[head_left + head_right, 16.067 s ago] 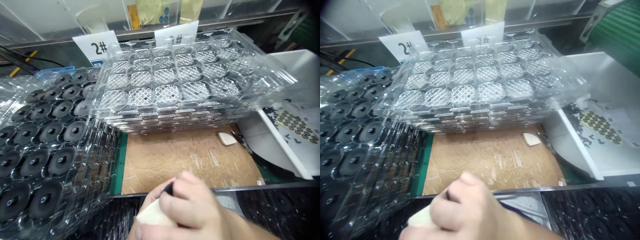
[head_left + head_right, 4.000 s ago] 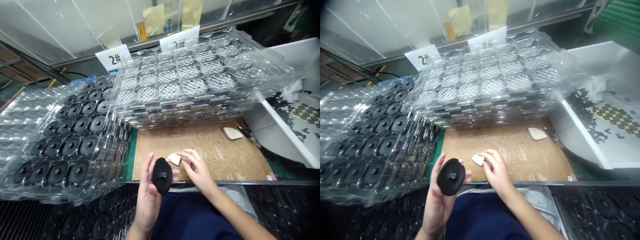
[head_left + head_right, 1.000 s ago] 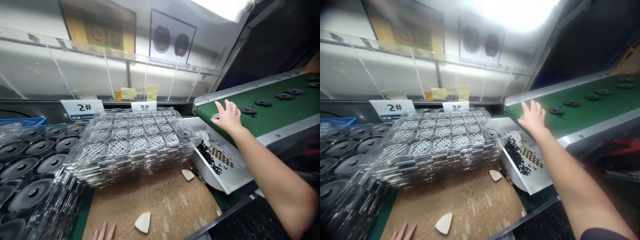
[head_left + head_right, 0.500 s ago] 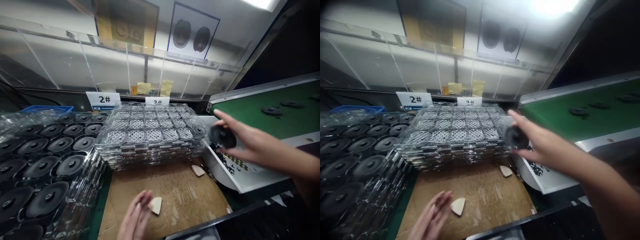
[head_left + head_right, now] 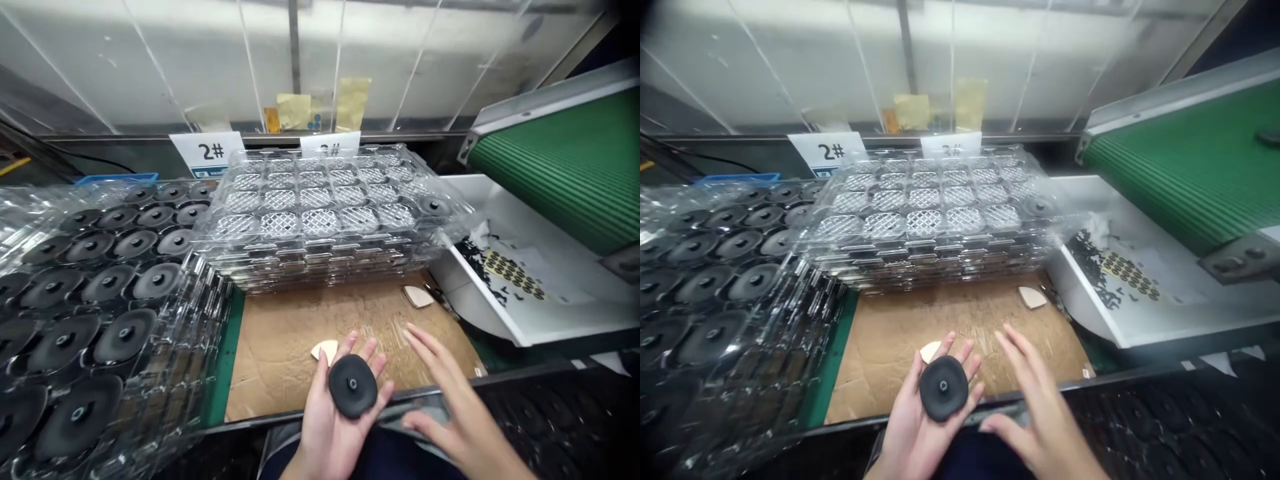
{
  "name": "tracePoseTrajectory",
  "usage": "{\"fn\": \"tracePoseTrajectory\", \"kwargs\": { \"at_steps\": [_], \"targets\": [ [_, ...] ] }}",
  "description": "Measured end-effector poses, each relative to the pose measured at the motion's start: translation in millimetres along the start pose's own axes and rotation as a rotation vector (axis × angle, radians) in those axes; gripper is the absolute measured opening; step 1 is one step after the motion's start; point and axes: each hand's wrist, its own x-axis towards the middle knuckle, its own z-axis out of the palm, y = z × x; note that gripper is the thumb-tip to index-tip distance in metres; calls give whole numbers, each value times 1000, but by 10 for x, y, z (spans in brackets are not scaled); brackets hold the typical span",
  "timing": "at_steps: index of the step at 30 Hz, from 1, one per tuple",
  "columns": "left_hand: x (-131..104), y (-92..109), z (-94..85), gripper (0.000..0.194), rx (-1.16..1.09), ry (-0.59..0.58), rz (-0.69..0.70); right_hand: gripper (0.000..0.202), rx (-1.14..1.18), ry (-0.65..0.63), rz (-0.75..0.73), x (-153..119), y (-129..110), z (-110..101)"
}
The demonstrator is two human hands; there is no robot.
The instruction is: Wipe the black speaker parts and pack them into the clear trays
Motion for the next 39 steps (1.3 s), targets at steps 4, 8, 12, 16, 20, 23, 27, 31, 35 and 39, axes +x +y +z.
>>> {"fn": "tracePoseTrajectory", "kwargs": {
  "at_steps": [4, 8, 12, 16, 20, 23, 27, 31, 35, 39],
  "targets": [
    [20, -111, 113, 41, 87, -58, 17, 87, 82, 6, -43, 79, -298, 257],
    [-35, -79, 135, 37, 200, -48, 92, 71, 134, 33, -161, 268, -358, 246],
    [-180, 117, 59, 41, 377, -107, -26, 75, 215, -86, -381, 374, -297, 29],
    [-297, 311, -9, 67, 615, -164, -244, 76, 314, -335, -474, 483, -326, -86],
    [-368, 402, -70, 73, 629, -125, -253, 75, 435, -412, -480, 554, -443, -15],
    [-417, 429, -166, 82, 626, -101, -243, 79, 464, -440, -460, 577, -518, 63],
    [-485, 463, -331, 78, 591, -89, -187, 83, 407, -572, -407, 614, -535, 155],
    [-545, 520, -420, 52, 439, -52, 8, 69, 317, -406, -279, 650, -447, 392],
    [-573, 581, -428, 44, 268, 55, 236, 37, 76, -124, -127, 666, -354, 837],
    [-564, 630, -426, 43, 207, 98, 343, 34, 51, -94, -108, 732, -322, 1168]
  ]
}}
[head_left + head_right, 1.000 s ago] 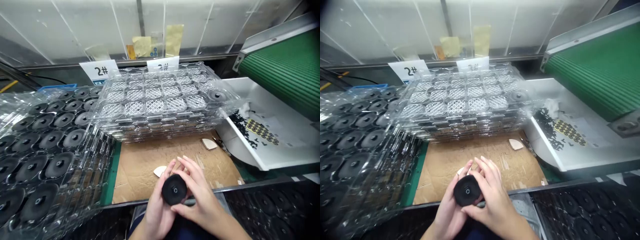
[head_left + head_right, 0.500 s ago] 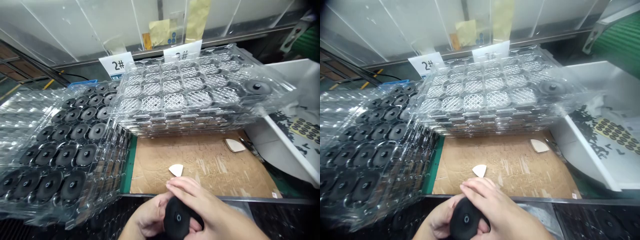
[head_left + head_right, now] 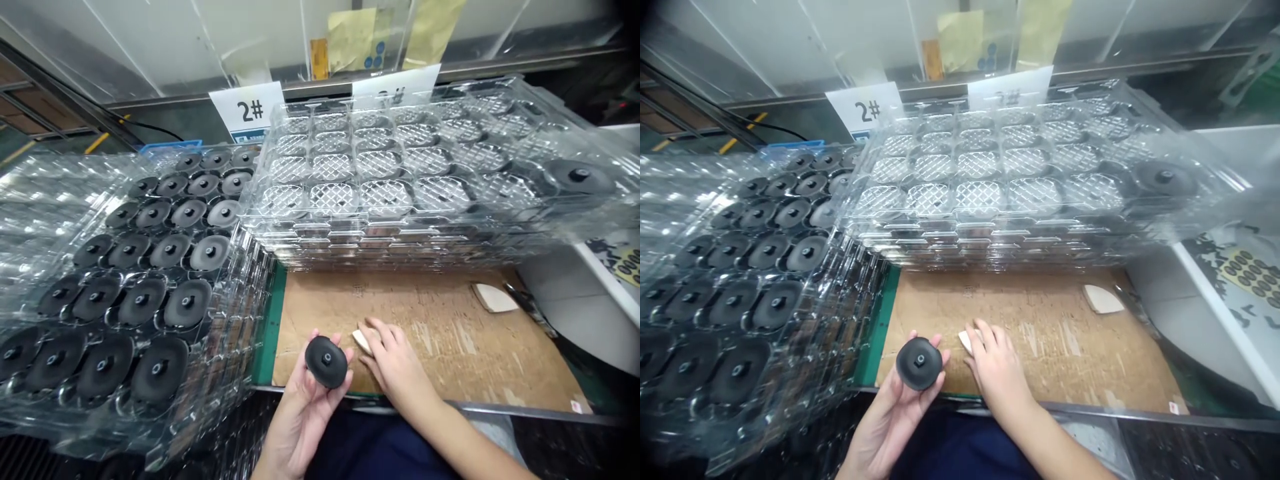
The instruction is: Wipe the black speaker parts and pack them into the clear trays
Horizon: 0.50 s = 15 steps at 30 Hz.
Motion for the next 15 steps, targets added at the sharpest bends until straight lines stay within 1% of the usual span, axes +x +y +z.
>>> {"fn": "tracePoseTrajectory", "kwargs": {
  "at_steps": [2, 5, 8, 11, 13, 15],
  "targets": [
    [16, 17, 4, 41, -19, 28, 28, 32, 23, 11, 10, 60, 2, 22],
    [33, 37, 33, 38, -28, 61, 50, 30, 105, -5, 12, 91, -49, -73],
    [40, 44, 85, 40, -10, 66, 68, 27, 213, -60, -20, 6, -136, -170],
    [50, 41, 143, 43, 40, 78, 77, 16, 297, -116, -41, -90, -172, -217],
    [63, 36, 188, 44, 90, 80, 64, 16, 340, -96, -10, -89, -172, -293],
    [83, 22, 249, 50, 145, 60, 39, 18, 365, -16, 57, -32, -209, -456]
  ]
}}
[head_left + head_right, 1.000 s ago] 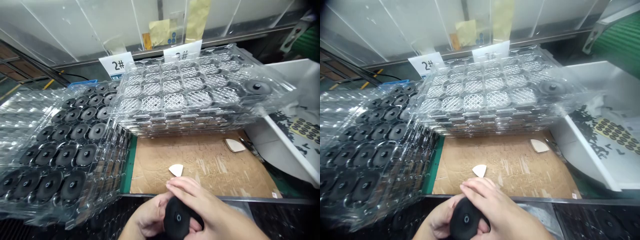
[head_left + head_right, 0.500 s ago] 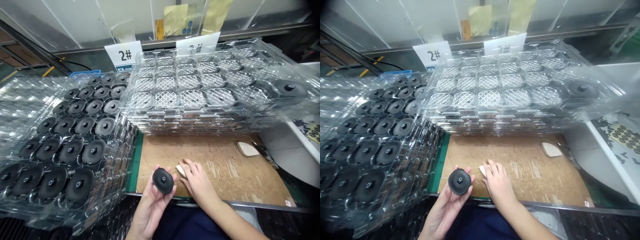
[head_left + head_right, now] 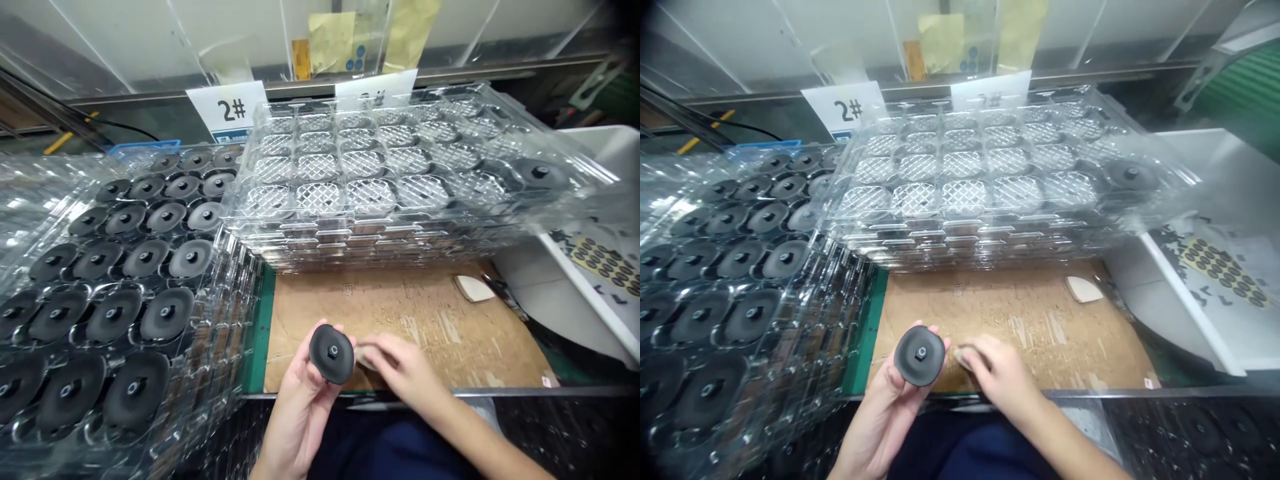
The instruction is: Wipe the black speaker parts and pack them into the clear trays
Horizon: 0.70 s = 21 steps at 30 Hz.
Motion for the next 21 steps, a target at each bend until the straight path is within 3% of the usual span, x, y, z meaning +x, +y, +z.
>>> {"fn": "tracePoseTrajectory", "kwargs": {
  "at_steps": [2, 4, 6, 8, 10, 11, 14, 16, 19, 21],
  "targets": [
    [15, -18, 82, 56, 52, -24, 0, 19, 31, 133, 31, 65, -198, -178],
    [20, -44, 177, 59, 93, -40, -2, 23, 93, 221, -41, 110, -462, -343],
    [12, -67, 271, 52, 116, -56, -34, 27, 165, 175, -178, 125, -708, -463],
    [-8, -82, 353, 47, 128, -50, -57, 26, 205, -9, -225, 126, -865, -537],
    [-33, -96, 421, 42, 141, 1, -46, 24, 202, -151, -185, 133, -918, -567],
    [-45, -105, 450, 42, 149, 22, -34, 23, 188, -148, -172, 137, -916, -565],
    [-76, -126, 525, 40, 160, 10, -21, 23, 156, 127, -239, 112, -869, -518],
    [-92, -125, 560, 40, 157, 5, -21, 24, 179, 192, -308, 46, -845, -499],
    [-103, -134, 599, 39, 158, 90, -2, 22, 233, 15, -283, -46, -830, -542],
    [-103, -173, 626, 46, 167, 99, 4, 21, 221, 6, -215, -50, -825, -581]
  ]
}}
